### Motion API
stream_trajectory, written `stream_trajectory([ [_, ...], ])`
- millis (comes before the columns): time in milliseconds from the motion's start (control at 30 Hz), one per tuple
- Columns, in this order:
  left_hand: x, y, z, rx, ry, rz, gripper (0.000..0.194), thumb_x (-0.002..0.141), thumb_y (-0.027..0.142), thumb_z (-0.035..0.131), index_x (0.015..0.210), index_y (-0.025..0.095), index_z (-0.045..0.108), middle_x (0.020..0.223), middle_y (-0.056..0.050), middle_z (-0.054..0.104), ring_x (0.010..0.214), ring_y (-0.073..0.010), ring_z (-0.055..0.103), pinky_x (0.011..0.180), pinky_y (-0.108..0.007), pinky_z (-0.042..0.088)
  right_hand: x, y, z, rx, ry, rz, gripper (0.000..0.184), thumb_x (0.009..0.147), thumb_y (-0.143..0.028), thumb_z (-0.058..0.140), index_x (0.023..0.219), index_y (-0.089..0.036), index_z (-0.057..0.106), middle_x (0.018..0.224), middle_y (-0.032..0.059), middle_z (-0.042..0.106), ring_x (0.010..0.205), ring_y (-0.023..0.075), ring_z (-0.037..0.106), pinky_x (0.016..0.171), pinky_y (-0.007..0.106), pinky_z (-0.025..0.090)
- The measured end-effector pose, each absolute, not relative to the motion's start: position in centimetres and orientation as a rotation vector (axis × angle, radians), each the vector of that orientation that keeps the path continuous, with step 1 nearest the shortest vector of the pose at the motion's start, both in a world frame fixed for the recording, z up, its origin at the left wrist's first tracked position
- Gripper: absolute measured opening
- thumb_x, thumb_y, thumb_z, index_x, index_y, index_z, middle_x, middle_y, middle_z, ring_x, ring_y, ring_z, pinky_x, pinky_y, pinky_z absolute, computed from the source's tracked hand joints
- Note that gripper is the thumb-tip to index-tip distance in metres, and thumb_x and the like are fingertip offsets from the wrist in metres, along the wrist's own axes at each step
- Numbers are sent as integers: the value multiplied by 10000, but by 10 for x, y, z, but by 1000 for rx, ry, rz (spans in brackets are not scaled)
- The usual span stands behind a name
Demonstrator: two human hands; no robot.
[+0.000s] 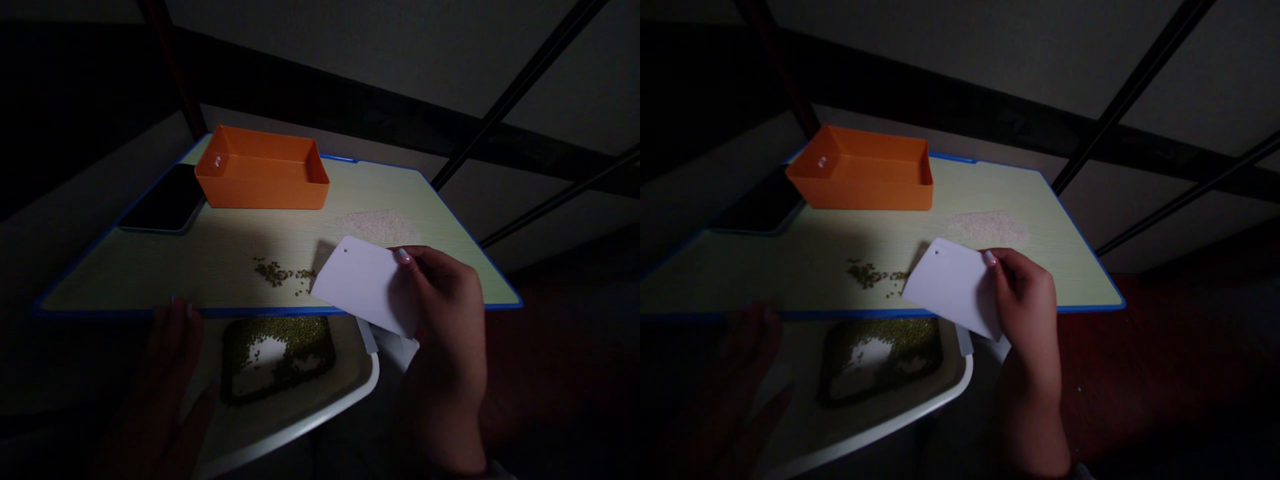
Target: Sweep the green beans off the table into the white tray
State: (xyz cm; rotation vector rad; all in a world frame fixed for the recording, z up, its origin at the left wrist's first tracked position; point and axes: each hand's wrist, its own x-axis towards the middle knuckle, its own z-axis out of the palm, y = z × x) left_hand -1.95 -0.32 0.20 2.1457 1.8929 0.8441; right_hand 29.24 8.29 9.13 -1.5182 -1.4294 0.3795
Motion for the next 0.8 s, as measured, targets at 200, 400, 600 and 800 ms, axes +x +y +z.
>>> stream_trajectory([
  [200,-19,-3,3,2141,1881,855,697,878,388,411,1496,386,89,1653,59,73,1508,-307,109,1185,-609,192,296,88,91,-1554,-1404,312,183,850,-294,609,887,-185,752,773,38,735,686,158,634,598,281,441],
  [400,-19,-4,2,2177,1863,904,692,871,369,423,1496,372,126,1648,49,118,1503,-300,138,1184,-584,198,295,90,92,-1567,-1400,277,191,843,-295,608,867,-184,761,794,46,750,683,155,637,597,283,441],
  [600,-19,-3,3,2179,1871,867,695,872,379,412,1497,373,111,1652,44,92,1504,-316,129,1183,-609,193,291,91,89,-1538,-1430,275,205,861,-273,595,930,-193,771,758,28,742,670,146,632,587,276,433],
  [800,-18,-2,2,2153,1880,873,694,876,375,413,1497,374,104,1652,42,92,1504,-313,125,1181,-620,187,288,90,88,-1527,-1432,306,210,872,-282,588,926,-188,767,773,32,744,669,143,630,581,270,430],
])
